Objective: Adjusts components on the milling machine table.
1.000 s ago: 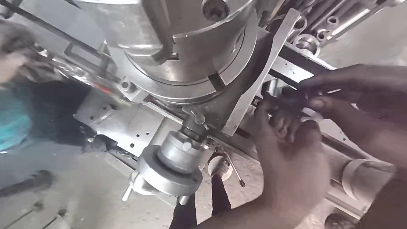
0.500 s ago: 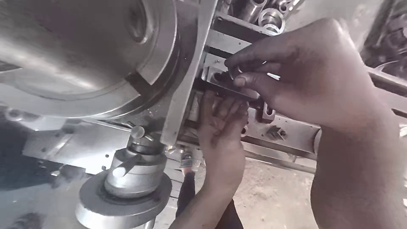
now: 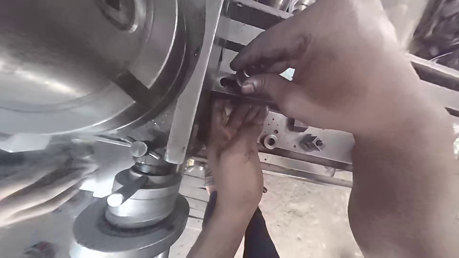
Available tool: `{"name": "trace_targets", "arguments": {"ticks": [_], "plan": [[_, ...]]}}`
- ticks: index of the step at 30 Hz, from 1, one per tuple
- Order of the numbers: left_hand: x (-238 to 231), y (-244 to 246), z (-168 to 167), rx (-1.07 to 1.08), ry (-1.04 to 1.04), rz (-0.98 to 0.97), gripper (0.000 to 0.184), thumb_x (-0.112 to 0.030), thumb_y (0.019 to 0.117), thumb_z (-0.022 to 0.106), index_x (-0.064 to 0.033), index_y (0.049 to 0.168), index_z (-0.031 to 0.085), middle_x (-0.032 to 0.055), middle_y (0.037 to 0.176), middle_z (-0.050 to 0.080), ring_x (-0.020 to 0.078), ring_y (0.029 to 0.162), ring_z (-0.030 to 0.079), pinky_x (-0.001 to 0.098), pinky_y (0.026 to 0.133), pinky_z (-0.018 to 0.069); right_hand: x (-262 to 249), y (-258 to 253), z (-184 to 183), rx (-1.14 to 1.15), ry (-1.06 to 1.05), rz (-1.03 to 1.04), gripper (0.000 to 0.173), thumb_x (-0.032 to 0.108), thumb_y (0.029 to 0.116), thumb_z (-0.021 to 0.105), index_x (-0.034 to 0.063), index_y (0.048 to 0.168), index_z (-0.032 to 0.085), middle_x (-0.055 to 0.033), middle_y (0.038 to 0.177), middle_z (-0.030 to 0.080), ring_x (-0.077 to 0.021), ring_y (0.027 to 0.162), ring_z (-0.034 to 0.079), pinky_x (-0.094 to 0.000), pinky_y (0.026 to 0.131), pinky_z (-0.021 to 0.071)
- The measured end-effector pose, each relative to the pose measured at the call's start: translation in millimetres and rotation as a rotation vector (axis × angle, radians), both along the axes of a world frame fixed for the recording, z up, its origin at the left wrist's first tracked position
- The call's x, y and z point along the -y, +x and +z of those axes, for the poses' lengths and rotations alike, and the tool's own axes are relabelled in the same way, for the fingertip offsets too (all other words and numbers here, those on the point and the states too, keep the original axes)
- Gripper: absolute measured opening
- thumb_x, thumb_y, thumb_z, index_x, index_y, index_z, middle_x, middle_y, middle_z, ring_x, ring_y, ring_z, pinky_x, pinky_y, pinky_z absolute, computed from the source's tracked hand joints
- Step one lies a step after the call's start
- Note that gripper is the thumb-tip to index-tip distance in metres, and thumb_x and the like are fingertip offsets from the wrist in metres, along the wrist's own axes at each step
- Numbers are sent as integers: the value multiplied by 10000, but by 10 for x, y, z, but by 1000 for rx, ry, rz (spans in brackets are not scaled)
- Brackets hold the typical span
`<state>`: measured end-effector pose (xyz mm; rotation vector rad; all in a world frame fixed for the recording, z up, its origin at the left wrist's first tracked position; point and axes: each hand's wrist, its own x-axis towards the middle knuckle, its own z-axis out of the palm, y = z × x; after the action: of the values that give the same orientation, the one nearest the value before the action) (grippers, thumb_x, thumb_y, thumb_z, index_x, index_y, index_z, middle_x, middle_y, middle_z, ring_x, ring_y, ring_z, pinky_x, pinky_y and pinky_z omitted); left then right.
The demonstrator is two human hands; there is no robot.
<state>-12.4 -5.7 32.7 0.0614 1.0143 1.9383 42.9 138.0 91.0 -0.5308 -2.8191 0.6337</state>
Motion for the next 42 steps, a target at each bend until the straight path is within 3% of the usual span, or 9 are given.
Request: {"name": "trace_targets", "arguments": {"ticks": [5, 10, 13, 18, 25, 32, 36, 40, 42], "plan": [[4, -4, -45, 9, -15, -22, 643, 141, 934, 438, -124, 1507, 316, 53, 1255, 652, 149, 1109, 681, 324, 988, 553, -18, -22, 14, -14, 35, 5, 198, 216, 928, 671, 163, 1092, 769, 10, 1031, 749, -70, 972, 688, -315, 906, 548], [43, -21, -86, 105, 61, -93, 835, 180, 886, 402, -170, 1608, 170, 82, 1429, 556, 187, 1251, 615, 359, 1083, 491, 5, -15, 58, 6, 114, -2, 193, 214, 939, 640, 162, 1065, 776, -16, 982, 752, -121, 930, 696, -386, 845, 532], [64, -58, -153, 123, 128, -127, 860, 161, 879, 399, -196, 1615, 132, 90, 1475, 521, 202, 1280, 597, 371, 1098, 477, 38, -21, 68, 4, 127, -31, 184, 210, 955, 628, 171, 1055, 779, -14, 974, 757, -97, 909, 703, -360, 826, 532], [99, -71, -261, 127, 218, -144, 829, 142, 853, 429, -196, 1585, 237, 79, 1452, 522, 218, 1273, 587, 410, 1081, 485, 42, -2, 83, 59, 122, -51, 206, 274, 969, 608, 190, 1065, 770, -9, 972, 746, -109, 903, 697, -405, 816, 550], [122, -109, -289, 146, 241, -223, 902, 130, 860, 431, -254, 1625, 146, 81, 1515, 481, 219, 1305, 573, 414, 1082, 485, 26, -31, 152, 128, 131, -41, 183, 247, 933, 601, 183, 977, 767, -48, 952, 735, -206, 922, 695, -516, 789, 526], [141, -144, -342, 181, 325, -268, 879, 109, 842, 452, -243, 1602, 185, 84, 1503, 476, 238, 1337, 540, 443, 1099, 469, 53, -17, 107, 132, 154, -75, 167, 295, 940, 627, 186, 939, 753, -29, 882, 710, -180, 811, 671, -486, 727, 522], [121, -146, -333, 195, 337, -250, 876, 93, 828, 491, -249, 1585, 211, 60, 1467, 505, 219, 1303, 561, 431, 1075, 485, 72, -41, 55, 138, 203, -142, 312, 446, 952, 594, 155, 885, 687, -64, 752, 646, -289, 704, 641, -563, 589, 438], [123, -136, -337, 182, 326, -239, 825, 106, 826, 479, -231, 1548, 264, 68, 1455, 517, 237, 1307, 558, 454, 1085, 474, 106, -75, -25, 178, 334, -179, 502, 536, 1014, 464, 97, 782, 540, -103, 576, 458, -358, 530, 523, -528, 480, 322], [116, -128, -338, 183, 315, -234, 822, 113, 816, 475, -209, 1542, 260, 94, 1466, 508, 265, 1318, 555, 477, 1090, 473, 99, -74, -39, 206, 344, -234, 608, 613, 1027, 398, 103, 714, 501, -108, 552, 434, -362, 512, 513, -520, 466, 310]]}}
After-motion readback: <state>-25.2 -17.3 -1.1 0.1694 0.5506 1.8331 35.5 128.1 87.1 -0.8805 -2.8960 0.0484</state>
